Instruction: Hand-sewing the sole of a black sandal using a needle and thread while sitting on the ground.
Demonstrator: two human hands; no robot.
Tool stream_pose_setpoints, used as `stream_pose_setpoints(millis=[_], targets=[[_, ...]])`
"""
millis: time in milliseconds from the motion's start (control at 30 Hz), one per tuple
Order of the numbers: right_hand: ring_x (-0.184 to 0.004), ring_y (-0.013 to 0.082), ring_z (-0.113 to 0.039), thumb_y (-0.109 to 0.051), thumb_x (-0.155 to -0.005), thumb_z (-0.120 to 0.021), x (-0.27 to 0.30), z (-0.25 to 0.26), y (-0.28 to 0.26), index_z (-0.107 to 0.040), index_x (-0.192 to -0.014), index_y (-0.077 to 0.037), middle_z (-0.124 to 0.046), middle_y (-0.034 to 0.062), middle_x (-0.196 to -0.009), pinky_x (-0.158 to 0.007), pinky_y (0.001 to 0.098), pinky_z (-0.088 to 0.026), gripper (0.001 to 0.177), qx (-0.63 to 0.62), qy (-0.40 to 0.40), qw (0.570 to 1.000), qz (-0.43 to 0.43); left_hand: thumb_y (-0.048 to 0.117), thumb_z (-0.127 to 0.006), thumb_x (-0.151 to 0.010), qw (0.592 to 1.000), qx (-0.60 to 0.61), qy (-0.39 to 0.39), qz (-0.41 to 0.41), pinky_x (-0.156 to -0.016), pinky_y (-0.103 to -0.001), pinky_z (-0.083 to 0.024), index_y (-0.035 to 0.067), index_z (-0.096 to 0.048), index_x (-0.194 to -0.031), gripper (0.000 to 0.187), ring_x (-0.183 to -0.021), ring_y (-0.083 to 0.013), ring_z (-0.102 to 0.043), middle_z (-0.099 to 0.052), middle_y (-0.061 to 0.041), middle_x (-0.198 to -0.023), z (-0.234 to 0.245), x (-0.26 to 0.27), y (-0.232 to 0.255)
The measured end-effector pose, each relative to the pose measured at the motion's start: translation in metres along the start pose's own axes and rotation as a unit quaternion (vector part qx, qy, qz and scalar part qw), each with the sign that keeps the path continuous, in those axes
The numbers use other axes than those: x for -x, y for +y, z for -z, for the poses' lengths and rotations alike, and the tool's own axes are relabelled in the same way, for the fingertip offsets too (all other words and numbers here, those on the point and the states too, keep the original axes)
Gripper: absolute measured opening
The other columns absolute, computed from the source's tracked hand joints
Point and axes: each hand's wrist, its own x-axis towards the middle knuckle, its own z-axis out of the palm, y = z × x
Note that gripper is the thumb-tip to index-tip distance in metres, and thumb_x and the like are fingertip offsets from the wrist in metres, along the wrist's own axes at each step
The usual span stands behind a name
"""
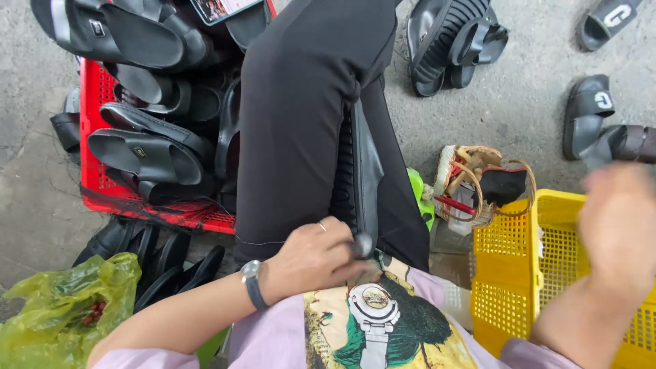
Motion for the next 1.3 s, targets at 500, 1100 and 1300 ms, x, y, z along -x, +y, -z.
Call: stream_pose_setpoints(millis=[500, 1100, 1300], targets=[[-0.039, 0.008, -0.052, -0.003, -0.074, -0.066, 0.031, -0.044, -0.131, -0.073, -0.085, -0.002, -0.071, 0.0014, -0.058, -0.038, 0.0213, -0.039, 0.013, -0.483, -0.38, 0.789, 0.014, 0.014, -0.041, -0.098, 0.787, 0.511, -0.045, 0.343, -0.075, -0.021, -0.046, -0.007, -0.061, -0.11, 0.031, -0.092, -0.0118, -0.055, -0.06, -0.009, -0.122, 0.011, -0.04, -0.022], [-0.053, 0.024, -0.058, -0.004, -0.086, -0.05, 0.012, -0.047, -0.141, -0.059, -0.127, -0.022, -0.053, 0.0065, -0.082, -0.045, 0.0334, -0.05, 0.046, -0.219, -0.195, 0.892, 0.345, -0.007, -0.054, -0.078, 0.972, -0.01, -0.049, 0.229, -0.086, -0.05, -0.039, -0.009, -0.057, -0.101, 0.024, -0.102, -0.0501, -0.046, -0.052, -0.027, -0.099, 0.057, -0.04, 0.013], [-0.058, 0.0195, -0.055, -0.011, -0.085, -0.046, 0.015, -0.041, -0.144, -0.054, -0.129, -0.021, -0.051, 0.0047, -0.088, -0.049, 0.0314, -0.049, 0.046, -0.082, -0.183, 0.89, 0.41, 0.037, -0.07, -0.084, 0.975, -0.127, -0.054, 0.174, -0.076, -0.036, -0.054, -0.006, -0.056, -0.094, 0.046, -0.107, -0.0374, -0.06, -0.053, -0.021, -0.116, -0.022, 0.013, -0.01]])
